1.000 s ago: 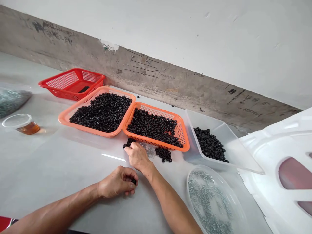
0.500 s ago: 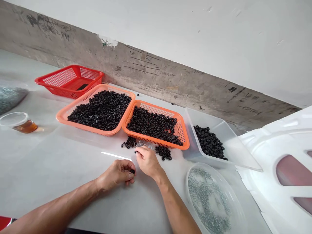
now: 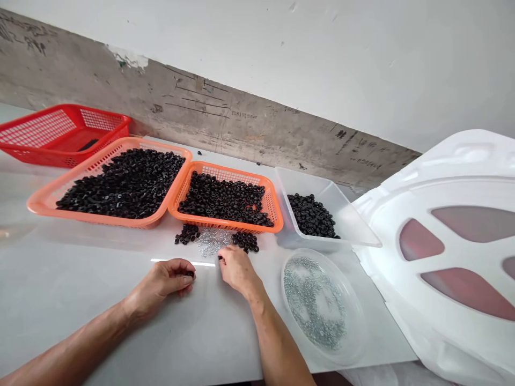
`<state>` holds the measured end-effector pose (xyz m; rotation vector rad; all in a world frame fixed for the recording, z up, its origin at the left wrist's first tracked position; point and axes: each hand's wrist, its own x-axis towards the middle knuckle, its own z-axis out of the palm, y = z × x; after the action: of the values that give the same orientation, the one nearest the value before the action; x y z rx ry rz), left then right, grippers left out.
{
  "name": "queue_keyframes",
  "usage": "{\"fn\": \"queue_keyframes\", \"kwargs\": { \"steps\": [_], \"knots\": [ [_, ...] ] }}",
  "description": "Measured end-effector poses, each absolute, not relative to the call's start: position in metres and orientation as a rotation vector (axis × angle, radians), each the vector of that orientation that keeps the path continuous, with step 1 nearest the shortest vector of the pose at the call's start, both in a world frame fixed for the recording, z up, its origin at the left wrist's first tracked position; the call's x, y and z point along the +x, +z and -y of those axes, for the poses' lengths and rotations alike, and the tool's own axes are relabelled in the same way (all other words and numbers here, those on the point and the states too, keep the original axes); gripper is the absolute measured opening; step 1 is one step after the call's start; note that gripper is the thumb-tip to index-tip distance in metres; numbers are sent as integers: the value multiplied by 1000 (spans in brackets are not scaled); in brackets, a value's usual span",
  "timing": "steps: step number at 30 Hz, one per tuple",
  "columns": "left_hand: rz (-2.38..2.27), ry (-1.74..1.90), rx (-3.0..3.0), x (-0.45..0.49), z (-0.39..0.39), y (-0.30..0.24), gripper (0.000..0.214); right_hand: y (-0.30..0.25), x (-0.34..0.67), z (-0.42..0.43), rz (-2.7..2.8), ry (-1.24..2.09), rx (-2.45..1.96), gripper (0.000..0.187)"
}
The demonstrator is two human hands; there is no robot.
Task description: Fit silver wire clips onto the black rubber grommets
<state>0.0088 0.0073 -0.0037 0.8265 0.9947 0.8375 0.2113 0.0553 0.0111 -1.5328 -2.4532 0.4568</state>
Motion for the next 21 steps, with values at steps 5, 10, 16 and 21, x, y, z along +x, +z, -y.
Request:
{"fn": "queue_keyframes", "kwargs": {
  "steps": [5, 10, 16, 21],
  "knots": [
    [-986, 810, 841, 9, -8, -5, 20, 15, 226, -60, 2307, 432, -1691, 12],
    [-998, 798, 861, 8, -7, 1, 16, 13, 230, -64, 2368, 193, -1948, 10],
    [-1001, 797, 868, 8, -7, -2, 17, 5, 212, -62, 2425, 112, -1998, 11],
    [-995, 805, 875, 8, -7, -5, 19, 2, 207, -60, 2477, 152, -1865, 15]
  ]
}}
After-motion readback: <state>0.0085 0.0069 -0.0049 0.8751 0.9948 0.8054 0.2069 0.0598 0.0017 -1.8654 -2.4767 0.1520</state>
